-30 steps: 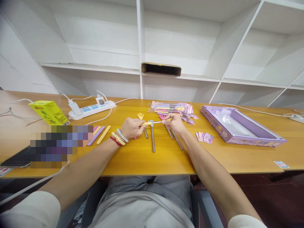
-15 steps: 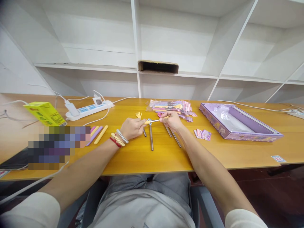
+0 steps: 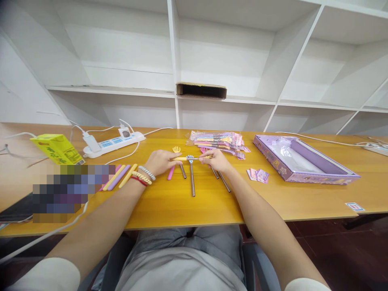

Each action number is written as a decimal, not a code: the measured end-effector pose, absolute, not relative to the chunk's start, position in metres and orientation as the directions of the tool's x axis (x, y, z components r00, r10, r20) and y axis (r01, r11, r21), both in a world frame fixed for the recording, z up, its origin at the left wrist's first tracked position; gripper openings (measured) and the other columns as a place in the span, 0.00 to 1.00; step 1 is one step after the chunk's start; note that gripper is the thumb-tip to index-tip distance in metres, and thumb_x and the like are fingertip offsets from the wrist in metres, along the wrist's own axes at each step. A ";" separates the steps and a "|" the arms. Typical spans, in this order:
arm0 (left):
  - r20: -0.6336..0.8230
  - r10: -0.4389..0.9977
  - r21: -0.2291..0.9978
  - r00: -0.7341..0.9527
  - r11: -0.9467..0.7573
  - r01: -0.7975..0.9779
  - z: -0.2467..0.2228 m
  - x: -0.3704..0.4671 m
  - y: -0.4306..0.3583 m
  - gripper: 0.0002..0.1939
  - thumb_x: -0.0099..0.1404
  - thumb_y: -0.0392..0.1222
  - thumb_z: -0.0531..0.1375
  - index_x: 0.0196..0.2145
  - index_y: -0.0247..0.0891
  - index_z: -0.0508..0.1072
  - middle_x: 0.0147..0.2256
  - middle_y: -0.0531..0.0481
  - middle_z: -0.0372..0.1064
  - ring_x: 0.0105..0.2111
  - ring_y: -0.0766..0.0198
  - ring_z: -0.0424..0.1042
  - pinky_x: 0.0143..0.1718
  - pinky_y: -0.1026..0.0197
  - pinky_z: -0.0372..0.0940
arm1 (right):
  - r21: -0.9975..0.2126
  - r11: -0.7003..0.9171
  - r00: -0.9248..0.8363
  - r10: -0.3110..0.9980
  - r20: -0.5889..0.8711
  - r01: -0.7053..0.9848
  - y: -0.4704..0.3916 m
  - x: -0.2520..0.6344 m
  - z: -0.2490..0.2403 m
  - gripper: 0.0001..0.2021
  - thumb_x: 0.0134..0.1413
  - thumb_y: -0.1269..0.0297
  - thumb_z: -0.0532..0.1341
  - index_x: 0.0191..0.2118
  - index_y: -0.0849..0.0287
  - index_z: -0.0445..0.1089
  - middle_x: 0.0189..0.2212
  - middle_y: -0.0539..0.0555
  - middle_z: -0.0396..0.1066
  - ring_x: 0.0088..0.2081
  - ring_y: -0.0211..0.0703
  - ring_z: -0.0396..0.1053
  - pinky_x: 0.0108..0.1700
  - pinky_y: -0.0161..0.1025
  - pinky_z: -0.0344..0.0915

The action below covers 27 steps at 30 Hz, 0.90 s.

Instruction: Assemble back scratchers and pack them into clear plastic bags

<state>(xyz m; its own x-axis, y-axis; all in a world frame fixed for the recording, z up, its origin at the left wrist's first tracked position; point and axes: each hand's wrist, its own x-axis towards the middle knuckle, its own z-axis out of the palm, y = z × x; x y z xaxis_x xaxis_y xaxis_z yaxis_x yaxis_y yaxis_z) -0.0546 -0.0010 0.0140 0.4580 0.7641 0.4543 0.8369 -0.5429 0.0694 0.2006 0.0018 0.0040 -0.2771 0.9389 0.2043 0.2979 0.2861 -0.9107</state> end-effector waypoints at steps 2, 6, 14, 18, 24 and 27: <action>0.441 0.797 0.162 0.412 -0.522 0.837 0.016 -0.060 0.001 0.20 0.58 0.59 0.57 0.38 0.46 0.79 0.31 0.48 0.76 0.30 0.61 0.71 0.28 0.62 0.56 | -0.868 0.333 -0.297 0.927 0.230 0.368 0.002 0.205 0.006 0.14 0.40 0.56 0.66 0.31 0.62 0.76 0.20 0.51 0.70 0.19 0.34 0.60 0.21 0.34 0.56; 0.405 0.800 0.275 0.443 -0.569 0.775 0.022 -0.059 -0.005 0.19 0.58 0.58 0.57 0.29 0.42 0.79 0.21 0.51 0.73 0.24 0.66 0.67 0.26 0.65 0.55 | -0.784 0.415 -0.326 0.901 0.286 0.462 0.001 0.210 0.008 0.11 0.41 0.58 0.66 0.29 0.61 0.76 0.22 0.52 0.71 0.22 0.38 0.65 0.26 0.36 0.60; 0.336 0.767 0.409 0.547 -0.642 0.648 0.025 -0.052 -0.020 0.20 0.63 0.53 0.52 0.29 0.38 0.77 0.12 0.53 0.65 0.18 0.68 0.64 0.23 0.67 0.55 | -0.858 0.315 -0.351 0.920 0.172 0.405 -0.006 0.204 0.004 0.15 0.39 0.54 0.67 0.28 0.63 0.76 0.13 0.49 0.64 0.14 0.33 0.57 0.17 0.33 0.51; 0.380 0.727 0.319 0.572 -0.684 0.657 0.025 -0.051 -0.020 0.21 0.64 0.54 0.51 0.28 0.38 0.76 0.12 0.53 0.65 0.19 0.67 0.65 0.25 0.66 0.56 | -0.901 0.289 -0.318 0.930 0.184 0.324 -0.004 0.203 0.006 0.15 0.36 0.55 0.69 0.25 0.63 0.76 0.12 0.50 0.64 0.13 0.33 0.57 0.15 0.33 0.50; 0.512 0.644 -0.027 0.568 -0.649 0.760 0.025 -0.045 -0.022 0.22 0.63 0.57 0.51 0.28 0.38 0.75 0.22 0.47 0.71 0.24 0.63 0.67 0.25 0.62 0.51 | -0.902 0.319 -0.287 0.928 0.236 0.292 -0.005 0.205 0.011 0.13 0.35 0.57 0.70 0.23 0.63 0.75 0.12 0.50 0.64 0.13 0.33 0.57 0.16 0.33 0.50; 0.482 0.671 -0.077 0.563 -0.607 0.791 0.023 -0.043 -0.024 0.21 0.64 0.56 0.51 0.30 0.39 0.76 0.24 0.46 0.72 0.26 0.62 0.68 0.26 0.62 0.51 | -0.912 0.296 -0.283 0.935 0.215 0.285 -0.006 0.204 0.009 0.12 0.35 0.58 0.70 0.24 0.63 0.75 0.11 0.48 0.62 0.13 0.32 0.55 0.16 0.33 0.48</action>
